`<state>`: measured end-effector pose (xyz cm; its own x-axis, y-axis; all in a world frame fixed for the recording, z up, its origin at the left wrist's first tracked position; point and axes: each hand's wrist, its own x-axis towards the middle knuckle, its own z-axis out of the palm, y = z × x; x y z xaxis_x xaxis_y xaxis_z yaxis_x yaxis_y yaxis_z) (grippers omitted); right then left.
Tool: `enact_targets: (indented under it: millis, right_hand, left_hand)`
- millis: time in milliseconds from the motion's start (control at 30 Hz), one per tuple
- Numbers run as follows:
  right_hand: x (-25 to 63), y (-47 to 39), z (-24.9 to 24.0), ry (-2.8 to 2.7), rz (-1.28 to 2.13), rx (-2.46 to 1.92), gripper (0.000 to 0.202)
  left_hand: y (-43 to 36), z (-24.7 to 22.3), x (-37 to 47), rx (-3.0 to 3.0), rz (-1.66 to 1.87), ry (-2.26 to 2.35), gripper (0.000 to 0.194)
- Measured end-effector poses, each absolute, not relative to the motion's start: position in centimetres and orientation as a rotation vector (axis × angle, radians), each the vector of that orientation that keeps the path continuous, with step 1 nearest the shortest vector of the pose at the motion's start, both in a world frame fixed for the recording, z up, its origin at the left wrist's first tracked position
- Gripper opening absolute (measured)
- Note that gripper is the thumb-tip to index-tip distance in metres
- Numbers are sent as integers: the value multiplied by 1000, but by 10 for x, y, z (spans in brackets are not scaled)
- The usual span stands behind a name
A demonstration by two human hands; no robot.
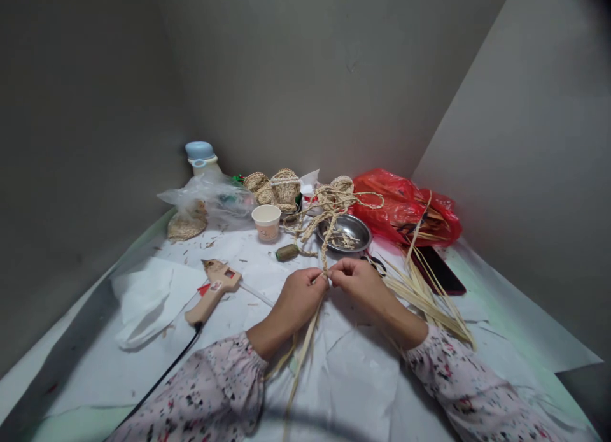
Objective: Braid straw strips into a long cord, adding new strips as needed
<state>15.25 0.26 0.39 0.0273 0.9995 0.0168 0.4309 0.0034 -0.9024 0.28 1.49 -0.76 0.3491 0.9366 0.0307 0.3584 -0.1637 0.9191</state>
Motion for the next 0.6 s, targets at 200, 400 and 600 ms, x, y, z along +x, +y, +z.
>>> enact_targets:
  millis: [200,400,600]
  right_hand:
    - [153,5,2,-1499,928,-1494,14]
    - [153,3,7,-1488,977,-1446,12]
    - [155,3,10,-1519,1051,-1457,17]
  left_hand:
    - [13,-8,4,1569,831,1051,29]
    - [16,-11,2,1427,794,1064,27]
    - [15,-6,2,1496,809,1090,27]
